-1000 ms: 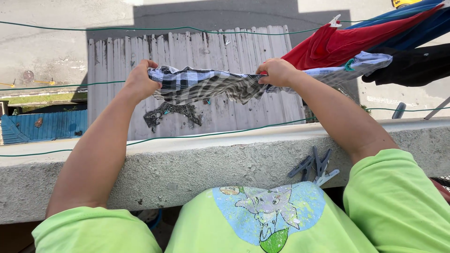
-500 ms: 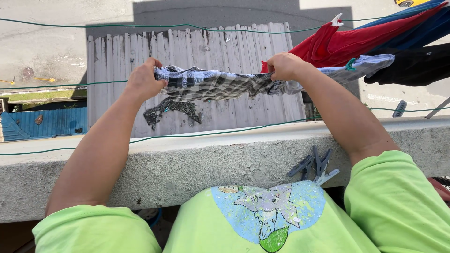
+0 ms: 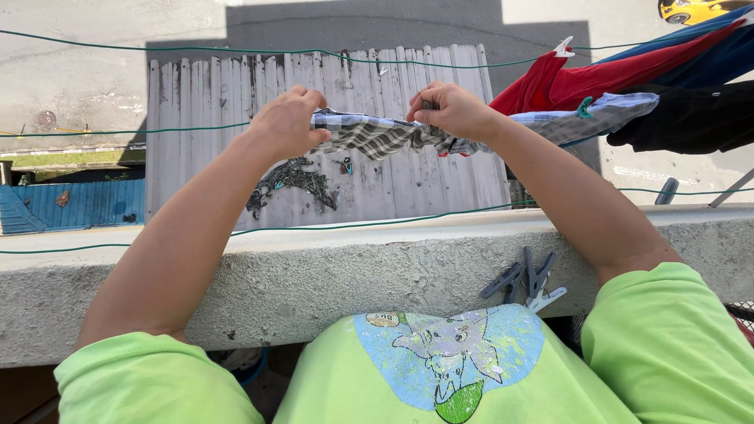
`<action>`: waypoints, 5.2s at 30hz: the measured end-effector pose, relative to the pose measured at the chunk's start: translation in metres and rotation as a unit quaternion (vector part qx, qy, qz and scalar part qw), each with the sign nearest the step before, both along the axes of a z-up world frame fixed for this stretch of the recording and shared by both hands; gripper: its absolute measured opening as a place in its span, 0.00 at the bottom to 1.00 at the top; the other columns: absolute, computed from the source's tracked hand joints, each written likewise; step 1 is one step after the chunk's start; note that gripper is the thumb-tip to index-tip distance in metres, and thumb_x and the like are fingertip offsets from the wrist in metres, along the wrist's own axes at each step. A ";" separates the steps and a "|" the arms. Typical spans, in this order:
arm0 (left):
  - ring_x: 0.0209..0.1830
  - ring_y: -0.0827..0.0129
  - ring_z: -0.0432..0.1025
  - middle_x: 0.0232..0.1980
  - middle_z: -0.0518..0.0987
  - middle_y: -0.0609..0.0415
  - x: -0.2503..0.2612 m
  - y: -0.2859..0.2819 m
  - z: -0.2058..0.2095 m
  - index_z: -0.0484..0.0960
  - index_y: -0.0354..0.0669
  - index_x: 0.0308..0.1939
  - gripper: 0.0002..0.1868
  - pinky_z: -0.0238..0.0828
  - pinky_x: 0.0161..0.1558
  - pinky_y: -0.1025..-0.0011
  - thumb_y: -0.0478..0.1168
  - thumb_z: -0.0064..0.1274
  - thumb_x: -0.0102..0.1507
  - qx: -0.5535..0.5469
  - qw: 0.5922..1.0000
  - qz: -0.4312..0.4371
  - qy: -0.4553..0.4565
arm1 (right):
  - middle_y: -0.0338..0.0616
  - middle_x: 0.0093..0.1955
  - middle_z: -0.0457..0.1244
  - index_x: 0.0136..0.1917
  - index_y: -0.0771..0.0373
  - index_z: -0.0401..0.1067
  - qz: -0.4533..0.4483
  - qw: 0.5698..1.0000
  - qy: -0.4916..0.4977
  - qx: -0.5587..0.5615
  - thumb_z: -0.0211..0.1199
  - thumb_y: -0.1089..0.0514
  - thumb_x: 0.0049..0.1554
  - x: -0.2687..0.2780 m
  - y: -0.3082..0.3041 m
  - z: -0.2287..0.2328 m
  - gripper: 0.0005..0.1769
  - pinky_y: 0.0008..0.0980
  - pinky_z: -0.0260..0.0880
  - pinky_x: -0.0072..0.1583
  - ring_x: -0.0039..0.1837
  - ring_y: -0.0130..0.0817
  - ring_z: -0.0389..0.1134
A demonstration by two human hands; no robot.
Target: Hanging wet clothes onto a laundry line on an outdoor balcony using clothespins.
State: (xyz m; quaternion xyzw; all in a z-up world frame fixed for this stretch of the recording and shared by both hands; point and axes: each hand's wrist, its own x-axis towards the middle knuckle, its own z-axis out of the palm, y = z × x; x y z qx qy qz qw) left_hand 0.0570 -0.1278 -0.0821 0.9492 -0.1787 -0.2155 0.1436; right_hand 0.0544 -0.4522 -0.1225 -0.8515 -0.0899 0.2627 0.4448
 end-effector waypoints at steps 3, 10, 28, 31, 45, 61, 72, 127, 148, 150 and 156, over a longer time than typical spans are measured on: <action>0.67 0.55 0.67 0.63 0.73 0.47 0.007 -0.026 -0.016 0.73 0.45 0.65 0.29 0.65 0.66 0.58 0.51 0.61 0.63 0.019 0.999 -0.045 0.012 | 0.43 0.57 0.65 0.52 0.63 0.82 0.062 0.996 -0.069 0.008 0.64 0.59 0.61 -0.008 0.013 0.001 0.09 0.31 0.67 0.58 0.59 0.29 0.62; 0.74 0.52 0.58 0.72 0.66 0.49 0.003 -0.061 -0.087 0.67 0.48 0.71 0.32 0.58 0.66 0.44 0.46 0.55 0.62 0.053 0.990 -0.125 -0.032 | 0.41 0.52 0.68 0.58 0.59 0.80 0.023 0.997 0.055 0.049 0.64 0.59 0.61 -0.010 0.014 -0.013 0.13 0.28 0.68 0.53 0.51 0.28 0.66; 0.48 0.52 0.78 0.44 0.84 0.45 -0.009 -0.068 -0.045 0.88 0.47 0.43 0.09 0.73 0.51 0.55 0.40 0.55 0.62 -0.046 0.993 -0.093 0.048 | 0.50 0.61 0.67 0.55 0.67 0.59 0.002 0.975 0.028 0.219 0.60 0.67 0.64 -0.030 0.041 -0.009 0.11 0.31 0.73 0.66 0.67 0.32 0.69; 0.46 0.52 0.78 0.42 0.83 0.45 -0.009 -0.067 -0.047 0.88 0.45 0.43 0.09 0.73 0.49 0.55 0.41 0.54 0.63 -0.061 0.993 -0.100 0.031 | 0.52 0.58 0.68 0.54 0.66 0.61 0.009 0.993 0.014 0.115 0.63 0.64 0.63 -0.034 0.043 -0.013 0.12 0.32 0.74 0.63 0.64 0.33 0.70; 0.68 0.57 0.66 0.66 0.71 0.51 -0.023 -0.074 0.051 0.65 0.53 0.73 0.34 0.65 0.65 0.57 0.53 0.56 0.64 0.063 0.980 -0.183 0.046 | 0.55 0.66 0.65 0.68 0.65 0.63 0.103 0.975 -0.157 -0.120 0.66 0.41 0.59 -0.025 -0.020 0.079 0.34 0.44 0.69 0.64 0.66 0.45 0.68; 0.50 0.58 0.78 0.51 0.82 0.51 -0.138 -0.137 0.173 0.78 0.44 0.60 0.18 0.75 0.52 0.58 0.45 0.58 0.68 -0.318 0.758 -0.561 -0.096 | 0.44 0.65 0.67 0.65 0.65 0.70 -0.371 0.895 -0.247 0.031 0.64 0.54 0.63 -0.415 -0.078 0.132 0.20 0.31 0.70 0.64 0.63 0.30 0.68; 0.46 0.58 0.77 0.48 0.81 0.52 -0.273 -0.235 0.172 0.79 0.39 0.57 0.21 0.73 0.48 0.61 0.43 0.60 0.63 -0.311 0.565 -0.756 0.115 | 0.41 0.55 0.69 0.61 0.66 0.73 -0.708 0.694 -0.051 0.125 0.64 0.56 0.62 -0.595 0.027 0.015 0.17 0.27 0.72 0.56 0.56 0.26 0.70; 0.56 0.54 0.72 0.53 0.78 0.49 -0.566 -0.327 -0.038 0.77 0.42 0.59 0.21 0.71 0.55 0.58 0.42 0.58 0.63 -0.187 0.794 -0.545 0.191 | 0.40 0.48 0.67 0.50 0.69 0.73 -0.542 0.740 -0.094 0.386 0.71 0.62 0.50 -0.874 -0.158 0.002 0.16 0.24 0.63 0.54 0.50 0.25 0.66; 0.40 0.78 0.73 0.41 0.79 0.59 -0.387 -0.198 0.015 0.74 0.40 0.47 0.11 0.73 0.44 0.76 0.28 0.58 0.64 -0.532 0.751 -0.119 0.374 | 0.50 0.51 0.70 0.50 0.66 0.69 -0.456 0.760 -0.359 0.292 0.74 0.73 0.49 -0.709 -0.152 0.177 0.19 0.24 0.74 0.57 0.51 0.29 0.73; 0.39 0.77 0.74 0.41 0.80 0.57 -0.366 -0.177 0.027 0.73 0.39 0.45 0.12 0.74 0.43 0.76 0.27 0.59 0.63 -0.551 0.753 -0.094 0.347 | 0.49 0.51 0.70 0.51 0.67 0.69 -0.461 0.773 -0.352 0.257 0.73 0.74 0.52 -0.697 -0.150 0.166 0.17 0.23 0.73 0.56 0.50 0.27 0.73; 0.42 0.76 0.72 0.43 0.78 0.55 -0.353 -0.163 0.074 0.74 0.36 0.48 0.11 0.71 0.45 0.75 0.25 0.58 0.66 -0.614 0.711 -0.173 0.298 | 0.43 0.48 0.69 0.55 0.67 0.71 -0.396 0.891 -0.194 0.108 0.77 0.60 0.51 -0.624 -0.098 0.173 0.22 0.22 0.71 0.50 0.48 0.22 0.70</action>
